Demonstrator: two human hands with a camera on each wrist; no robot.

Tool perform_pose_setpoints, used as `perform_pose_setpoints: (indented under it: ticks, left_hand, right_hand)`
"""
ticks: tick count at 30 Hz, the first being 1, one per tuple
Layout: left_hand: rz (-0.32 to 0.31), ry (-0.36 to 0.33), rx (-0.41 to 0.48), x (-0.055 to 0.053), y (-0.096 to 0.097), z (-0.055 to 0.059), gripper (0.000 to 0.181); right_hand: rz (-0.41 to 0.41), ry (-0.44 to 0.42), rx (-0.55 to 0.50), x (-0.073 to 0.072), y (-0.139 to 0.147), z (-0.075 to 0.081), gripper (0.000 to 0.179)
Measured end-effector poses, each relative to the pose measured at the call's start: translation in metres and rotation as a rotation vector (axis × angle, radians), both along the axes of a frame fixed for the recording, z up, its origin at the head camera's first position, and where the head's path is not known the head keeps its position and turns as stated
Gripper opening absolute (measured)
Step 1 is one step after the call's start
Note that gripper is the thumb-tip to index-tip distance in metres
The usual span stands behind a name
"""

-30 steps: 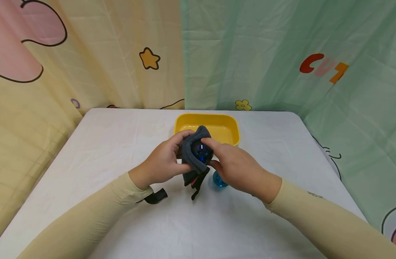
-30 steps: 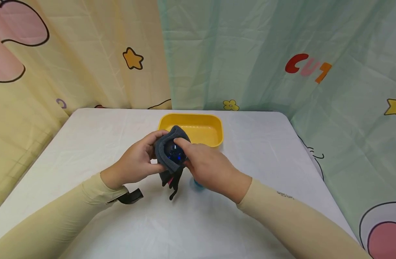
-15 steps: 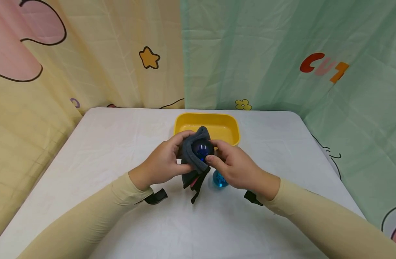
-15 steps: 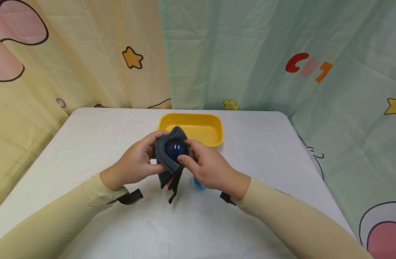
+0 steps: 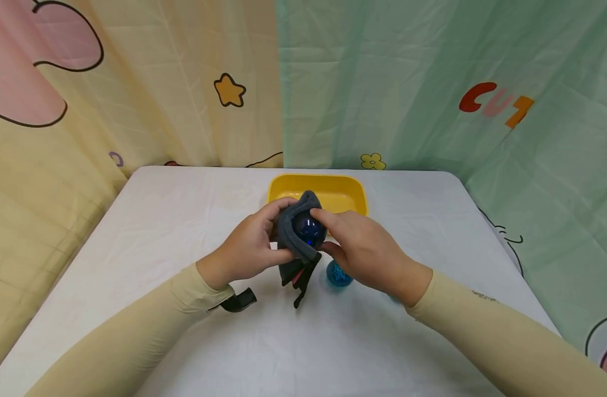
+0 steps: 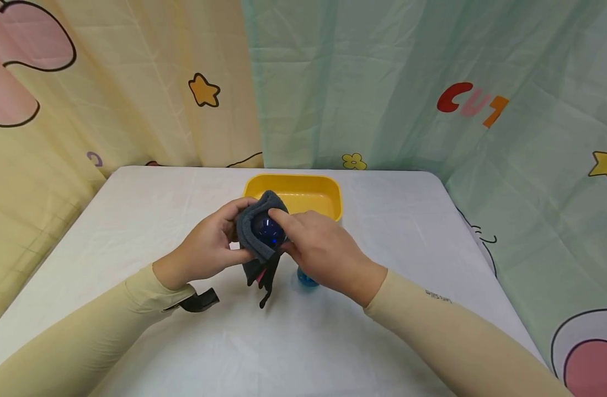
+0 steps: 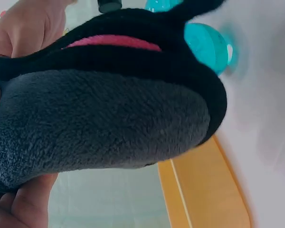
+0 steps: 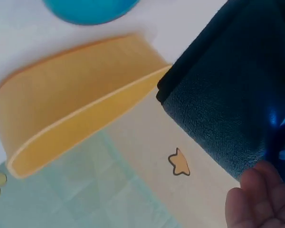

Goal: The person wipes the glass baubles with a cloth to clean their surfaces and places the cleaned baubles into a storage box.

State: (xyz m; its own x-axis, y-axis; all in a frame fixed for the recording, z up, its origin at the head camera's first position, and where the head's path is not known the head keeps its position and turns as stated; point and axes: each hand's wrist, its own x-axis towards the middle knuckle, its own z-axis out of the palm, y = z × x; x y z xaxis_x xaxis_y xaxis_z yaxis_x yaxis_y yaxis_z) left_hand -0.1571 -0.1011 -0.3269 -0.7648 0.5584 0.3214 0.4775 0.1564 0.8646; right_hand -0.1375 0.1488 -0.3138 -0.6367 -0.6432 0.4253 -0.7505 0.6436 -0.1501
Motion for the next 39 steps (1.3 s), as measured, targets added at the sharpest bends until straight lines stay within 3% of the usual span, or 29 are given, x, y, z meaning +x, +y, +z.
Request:
perform_pose_setpoints:
  ticks: [2, 7, 9, 11, 18, 25, 27, 29, 33, 35, 37, 39]
  left_hand:
    - [0.0, -0.002, 0.002, 0.0004, 0.0002, 0.0, 0.078]
    - [0.002, -0.011, -0.009, 0.001, 0.0016, -0.0016, 0.076]
    - [0.004, -0.012, -0.011, 0.0011, 0.0019, -0.0026, 0.077]
    - [0.002, -0.01, -0.004, 0.0011, 0.002, -0.0034, 0.077]
    - [-0.016, 0.001, 0.053, 0.0003, 0.001, -0.0033, 0.079]
    - [-0.012, -0.02, 0.047, -0.0003, 0.0013, -0.0026, 0.078]
    - [-0.01, -0.022, 0.04, 0.0006, 0.0017, -0.0026, 0.077]
    - [-0.009, -0.025, 0.035, 0.0017, 0.0021, -0.0021, 0.077]
    - [-0.009, -0.025, 0.016, 0.0031, 0.0029, -0.0031, 0.077]
    - [-0.006, -0.018, 0.007, 0.0036, 0.0031, -0.0037, 0.077]
    - [-0.005, -0.012, 0.009, 0.0036, 0.0034, -0.0038, 0.078]
    - [-0.003, -0.004, 0.022, 0.0029, 0.0038, -0.0036, 0.078]
  right_hand:
    - [-0.003, -0.1, -0.055, -0.0001, 0.0003, -0.0008, 0.067]
    - [-0.044, -0.669, -0.328, 0.0014, -0.0025, -0.0011, 0.049]
    - [-0.06, -0.774, -0.392, 0.002, -0.0035, -0.0015, 0.042]
    - [-0.064, -0.756, -0.38, 0.003, -0.0046, -0.0018, 0.043]
    - [-0.017, -0.43, -0.163, 0.0069, -0.0051, 0.0014, 0.073]
    - [-0.044, -0.131, 0.045, 0.0029, -0.0002, 0.0048, 0.072]
    - [-0.047, -0.099, 0.049, 0.0023, 0.0009, 0.0048, 0.072]
    - [-0.051, -0.181, 0.012, 0.0022, 0.0013, 0.0044, 0.072]
    - [-0.054, -0.569, -0.199, 0.0024, 0.0006, 0.003, 0.054]
    - [-0.057, -0.707, -0.305, 0.0025, 0.0005, 0.0012, 0.044]
    - [-0.049, -0.742, -0.362, 0.0031, -0.0001, -0.0003, 0.039]
    - [-0.047, -0.682, -0.352, 0.0045, -0.0017, -0.0011, 0.046]
